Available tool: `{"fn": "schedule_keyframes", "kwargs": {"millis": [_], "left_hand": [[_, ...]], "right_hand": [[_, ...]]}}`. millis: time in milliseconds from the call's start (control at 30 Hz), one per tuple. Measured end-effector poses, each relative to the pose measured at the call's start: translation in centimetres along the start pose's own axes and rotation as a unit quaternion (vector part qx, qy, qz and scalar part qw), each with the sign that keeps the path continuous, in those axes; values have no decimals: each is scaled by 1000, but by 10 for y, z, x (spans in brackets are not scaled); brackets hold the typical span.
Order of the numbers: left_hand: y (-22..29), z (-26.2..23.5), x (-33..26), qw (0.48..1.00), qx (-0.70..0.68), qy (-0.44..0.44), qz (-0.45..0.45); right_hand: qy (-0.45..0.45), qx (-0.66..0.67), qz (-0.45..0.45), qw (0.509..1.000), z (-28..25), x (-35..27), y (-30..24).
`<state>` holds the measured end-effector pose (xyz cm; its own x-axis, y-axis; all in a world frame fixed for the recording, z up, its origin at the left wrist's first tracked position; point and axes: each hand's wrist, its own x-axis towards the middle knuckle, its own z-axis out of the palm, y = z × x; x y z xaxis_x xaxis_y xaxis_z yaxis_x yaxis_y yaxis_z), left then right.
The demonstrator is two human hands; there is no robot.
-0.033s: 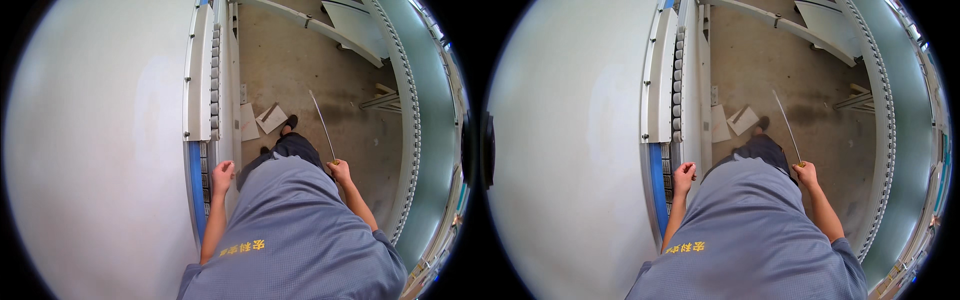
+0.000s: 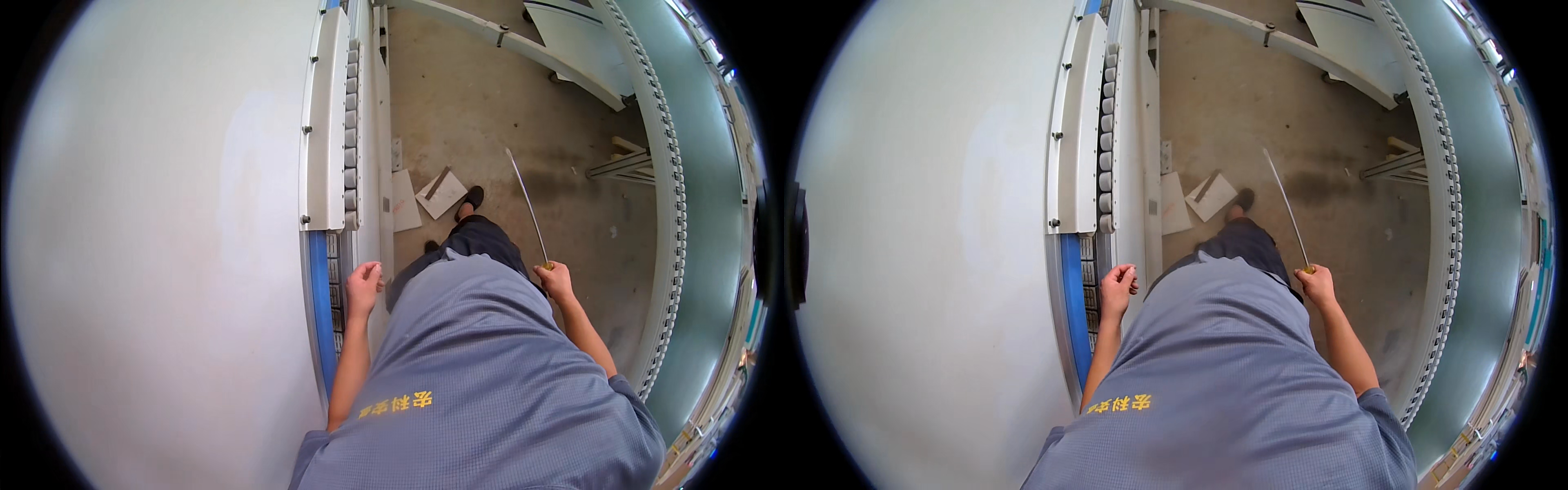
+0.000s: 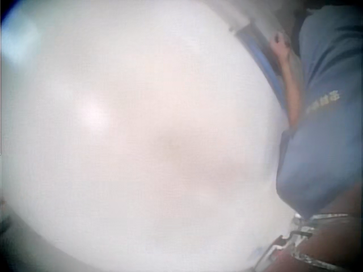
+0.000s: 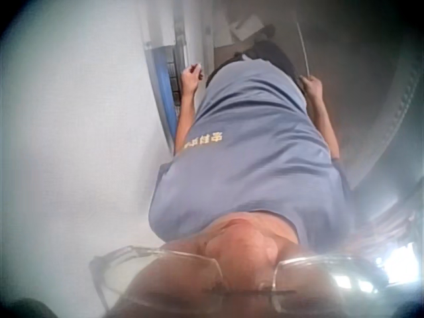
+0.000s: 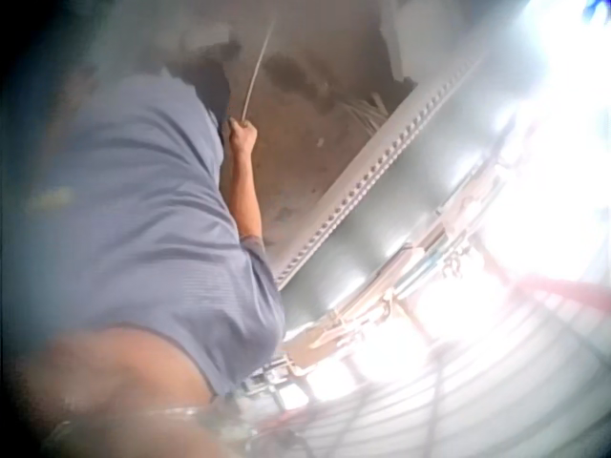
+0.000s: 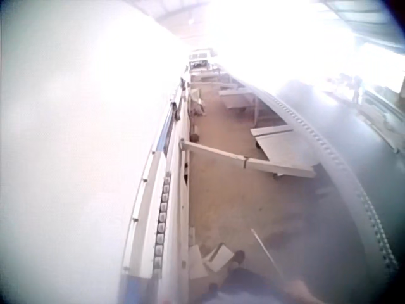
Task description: The person uses a screwdriver to adjust screws on a large industrial machine, moving along its length to reach different sections. They also handle a long metal rail and a fan, placing them aside before continuing adjustments on the machine's internal components.
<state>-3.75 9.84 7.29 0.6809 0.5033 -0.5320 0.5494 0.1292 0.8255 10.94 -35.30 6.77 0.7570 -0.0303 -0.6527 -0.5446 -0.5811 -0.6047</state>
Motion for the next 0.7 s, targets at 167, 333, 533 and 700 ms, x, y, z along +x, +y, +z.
{"fn": "schedule_keyframes", "kwargs": {"millis": [167, 333, 533, 700], "left_hand": [[-12, 8, 21, 1000, -13, -15, -4], [-53, 15, 40, 996, -37, -21, -78], [-127, 43, 58, 976, 131, -52, -167], [-144, 66, 68, 955, 137, -49, -259]], "right_hand": [[31, -29, 15, 999, -5, 0, 33], [24, -61, 17, 998, -12, 23, 58], [76, -105, 47, 990, -31, 23, 127], [75, -230, 56, 969, -61, 25, 153]]}}
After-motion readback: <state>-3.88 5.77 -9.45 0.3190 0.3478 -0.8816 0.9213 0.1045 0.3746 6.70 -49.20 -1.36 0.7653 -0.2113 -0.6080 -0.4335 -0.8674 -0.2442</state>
